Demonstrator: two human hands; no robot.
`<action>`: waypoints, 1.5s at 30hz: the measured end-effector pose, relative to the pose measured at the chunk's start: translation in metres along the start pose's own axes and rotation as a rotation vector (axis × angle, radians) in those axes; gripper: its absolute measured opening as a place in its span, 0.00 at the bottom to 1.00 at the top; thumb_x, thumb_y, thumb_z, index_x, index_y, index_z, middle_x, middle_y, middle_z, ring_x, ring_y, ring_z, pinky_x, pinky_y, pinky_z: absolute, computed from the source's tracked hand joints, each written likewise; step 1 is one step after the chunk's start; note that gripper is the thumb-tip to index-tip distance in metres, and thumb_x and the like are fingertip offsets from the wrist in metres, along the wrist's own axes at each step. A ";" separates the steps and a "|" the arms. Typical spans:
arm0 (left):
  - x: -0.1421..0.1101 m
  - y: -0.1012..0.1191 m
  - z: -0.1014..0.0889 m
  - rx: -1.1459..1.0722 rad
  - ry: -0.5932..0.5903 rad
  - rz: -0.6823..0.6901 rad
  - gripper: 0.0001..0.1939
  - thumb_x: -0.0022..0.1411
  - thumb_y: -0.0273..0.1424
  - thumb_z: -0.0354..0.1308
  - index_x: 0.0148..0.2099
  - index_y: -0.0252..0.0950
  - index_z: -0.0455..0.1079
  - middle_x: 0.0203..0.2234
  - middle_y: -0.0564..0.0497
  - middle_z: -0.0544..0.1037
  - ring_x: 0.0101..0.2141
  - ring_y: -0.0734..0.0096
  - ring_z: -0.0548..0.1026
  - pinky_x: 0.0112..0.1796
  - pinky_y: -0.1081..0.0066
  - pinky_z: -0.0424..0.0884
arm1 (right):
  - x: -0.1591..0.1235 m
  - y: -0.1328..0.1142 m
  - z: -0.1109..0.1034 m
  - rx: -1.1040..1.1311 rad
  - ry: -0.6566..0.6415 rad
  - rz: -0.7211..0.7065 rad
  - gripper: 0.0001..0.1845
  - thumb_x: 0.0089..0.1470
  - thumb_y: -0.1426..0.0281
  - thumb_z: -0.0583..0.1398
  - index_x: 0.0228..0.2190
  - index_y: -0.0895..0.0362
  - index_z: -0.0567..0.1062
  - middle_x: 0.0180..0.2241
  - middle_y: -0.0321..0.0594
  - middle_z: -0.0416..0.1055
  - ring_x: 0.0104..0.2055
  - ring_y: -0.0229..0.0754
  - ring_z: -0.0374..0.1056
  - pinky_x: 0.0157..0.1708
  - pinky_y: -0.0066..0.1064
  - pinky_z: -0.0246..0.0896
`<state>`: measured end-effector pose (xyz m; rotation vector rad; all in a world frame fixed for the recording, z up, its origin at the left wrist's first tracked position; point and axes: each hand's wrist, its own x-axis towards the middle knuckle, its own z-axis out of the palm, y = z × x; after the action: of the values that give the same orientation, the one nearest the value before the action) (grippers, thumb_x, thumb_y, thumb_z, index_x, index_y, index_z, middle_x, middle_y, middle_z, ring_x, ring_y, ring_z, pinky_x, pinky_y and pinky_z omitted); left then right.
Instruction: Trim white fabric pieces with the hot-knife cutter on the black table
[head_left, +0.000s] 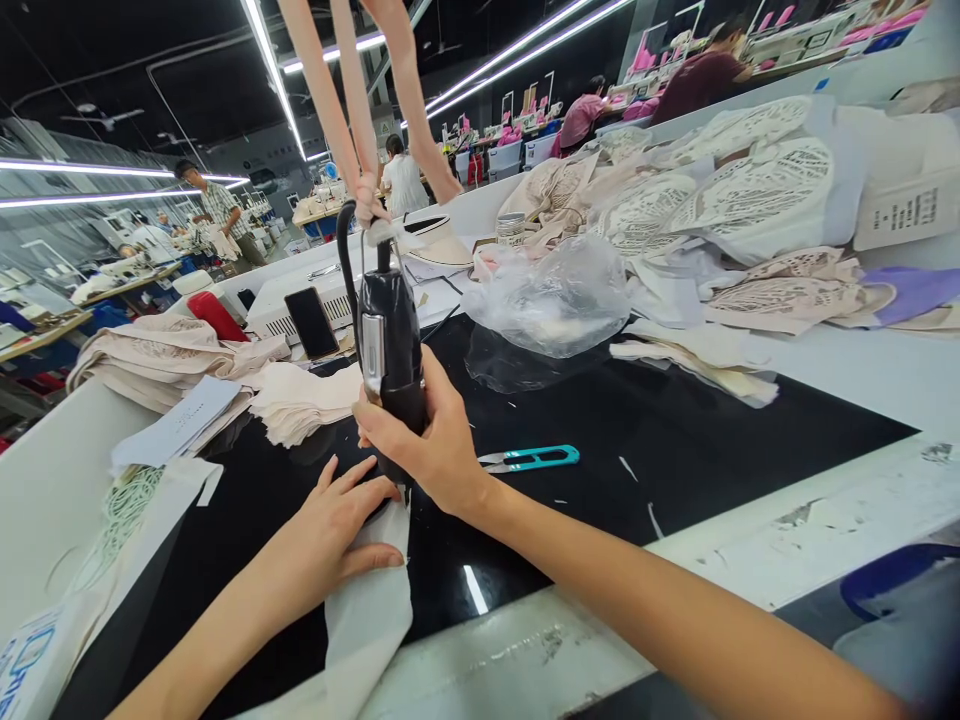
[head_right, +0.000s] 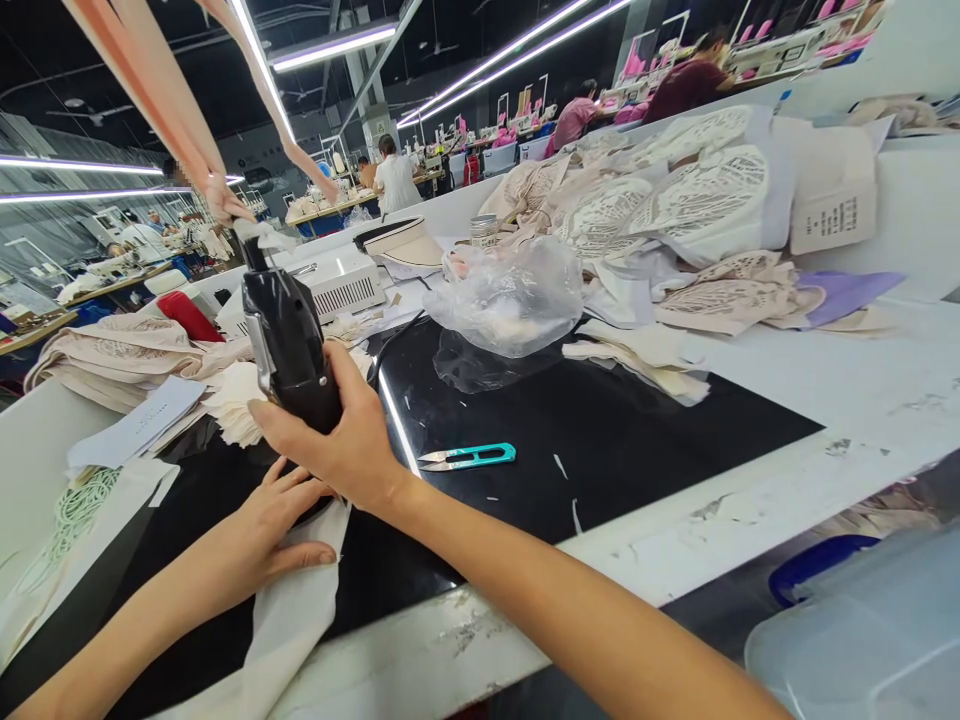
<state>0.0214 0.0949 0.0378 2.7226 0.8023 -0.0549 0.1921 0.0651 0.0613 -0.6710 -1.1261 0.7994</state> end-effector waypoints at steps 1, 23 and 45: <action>0.000 0.000 0.000 0.005 0.004 0.000 0.20 0.65 0.41 0.61 0.56 0.42 0.66 0.58 0.45 0.72 0.66 0.50 0.56 0.64 0.36 0.45 | 0.000 0.000 0.000 -0.004 -0.003 0.001 0.17 0.51 0.63 0.67 0.34 0.51 0.64 0.28 0.29 0.66 0.27 0.35 0.64 0.27 0.27 0.63; 0.000 0.005 -0.006 -0.038 -0.028 -0.030 0.20 0.65 0.42 0.61 0.57 0.41 0.68 0.58 0.43 0.71 0.66 0.47 0.56 0.63 0.35 0.45 | -0.003 0.002 0.001 -0.082 0.025 -0.017 0.14 0.52 0.65 0.66 0.34 0.51 0.64 0.27 0.30 0.65 0.27 0.36 0.64 0.27 0.29 0.64; -0.001 0.003 -0.006 -0.044 -0.027 -0.022 0.21 0.65 0.40 0.61 0.59 0.44 0.66 0.59 0.46 0.71 0.66 0.48 0.55 0.63 0.36 0.45 | -0.002 -0.002 0.000 -0.083 0.039 -0.057 0.15 0.52 0.63 0.66 0.35 0.51 0.65 0.28 0.30 0.65 0.27 0.36 0.64 0.27 0.29 0.65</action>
<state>0.0222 0.0938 0.0443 2.6666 0.8167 -0.0774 0.1920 0.0623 0.0621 -0.7176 -1.1430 0.6916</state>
